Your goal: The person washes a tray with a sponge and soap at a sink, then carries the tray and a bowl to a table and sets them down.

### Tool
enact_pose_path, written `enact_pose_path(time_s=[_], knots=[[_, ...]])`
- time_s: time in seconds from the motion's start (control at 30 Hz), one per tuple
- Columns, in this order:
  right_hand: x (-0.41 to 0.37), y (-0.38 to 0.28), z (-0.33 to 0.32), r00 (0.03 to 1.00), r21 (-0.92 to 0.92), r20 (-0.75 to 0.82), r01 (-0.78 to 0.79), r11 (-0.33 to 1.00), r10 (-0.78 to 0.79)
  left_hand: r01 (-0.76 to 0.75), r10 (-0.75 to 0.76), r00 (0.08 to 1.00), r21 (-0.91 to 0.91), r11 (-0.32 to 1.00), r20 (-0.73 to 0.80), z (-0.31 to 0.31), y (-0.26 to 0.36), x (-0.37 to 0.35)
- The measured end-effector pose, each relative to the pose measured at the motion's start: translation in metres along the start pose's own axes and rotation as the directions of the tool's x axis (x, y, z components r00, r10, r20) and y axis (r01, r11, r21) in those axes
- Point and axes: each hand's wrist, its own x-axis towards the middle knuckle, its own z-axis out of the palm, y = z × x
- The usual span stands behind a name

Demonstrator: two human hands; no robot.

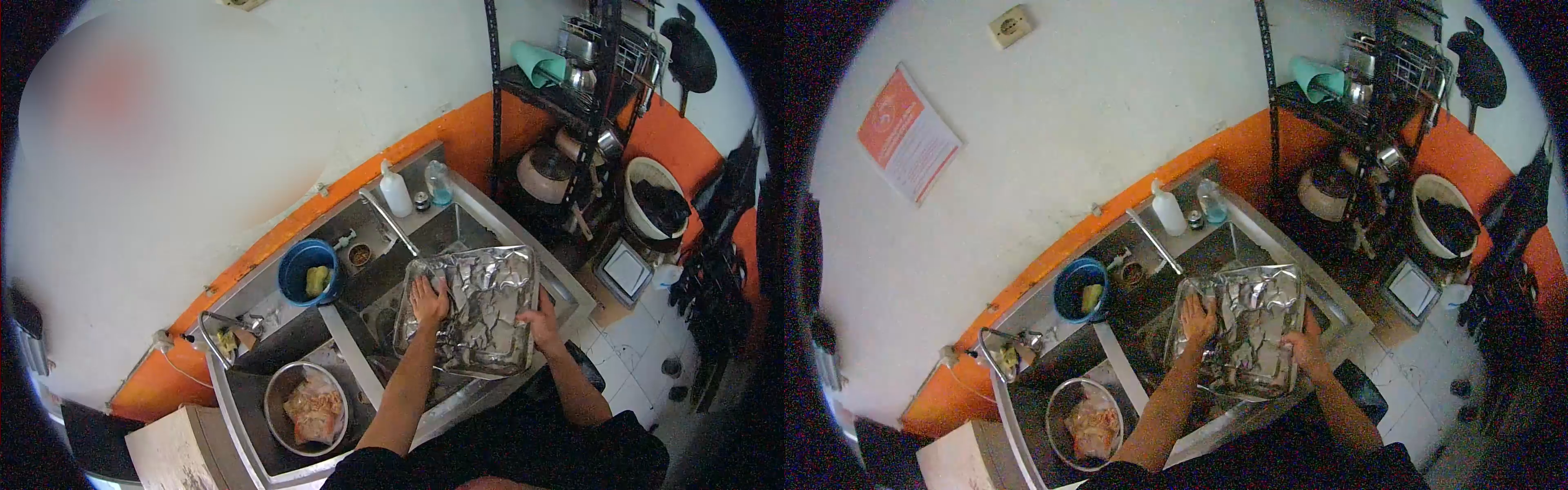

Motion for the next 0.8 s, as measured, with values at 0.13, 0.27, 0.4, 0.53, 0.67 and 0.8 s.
enact_pose_path(time_s=[0.13, 0.27, 0.4, 0.53, 0.67, 0.8], knots=[[0.001, -0.021, 0.009, 0.984, -0.150, -0.141, -0.128, 0.980, 0.107, -0.219, 0.225, 0.971, 0.078, 0.973, -0.077, 0.039, -0.048, -0.009], [0.008, -0.016, 0.022, 0.987, 0.091, -0.161, 0.024, 0.996, -0.009, -0.167, 0.117, 0.981, 0.364, 0.916, 0.156, 0.082, -0.077, -0.027], [0.017, 0.017, 0.025, 0.991, -0.032, -0.128, 0.043, 0.999, -0.046, -0.172, 0.050, 0.904, 0.253, 0.952, 0.425, 0.053, -0.022, -0.070], [0.022, 0.028, 0.054, 0.987, 0.088, -0.151, 0.075, 0.993, -0.062, -0.178, 0.215, 0.744, -0.122, 0.976, 0.632, -0.014, 0.058, -0.125], [0.043, 0.108, 0.036, 0.968, -0.001, -0.231, 0.096, 0.995, -0.094, -0.056, 0.276, 0.792, -0.385, 0.921, 0.545, -0.004, 0.061, -0.149], [0.045, 0.099, 0.011, 0.930, 0.342, -0.111, -0.295, 0.892, 0.350, -0.292, 0.481, 0.764, -0.434, 0.852, 0.430, -0.011, 0.047, -0.155]])
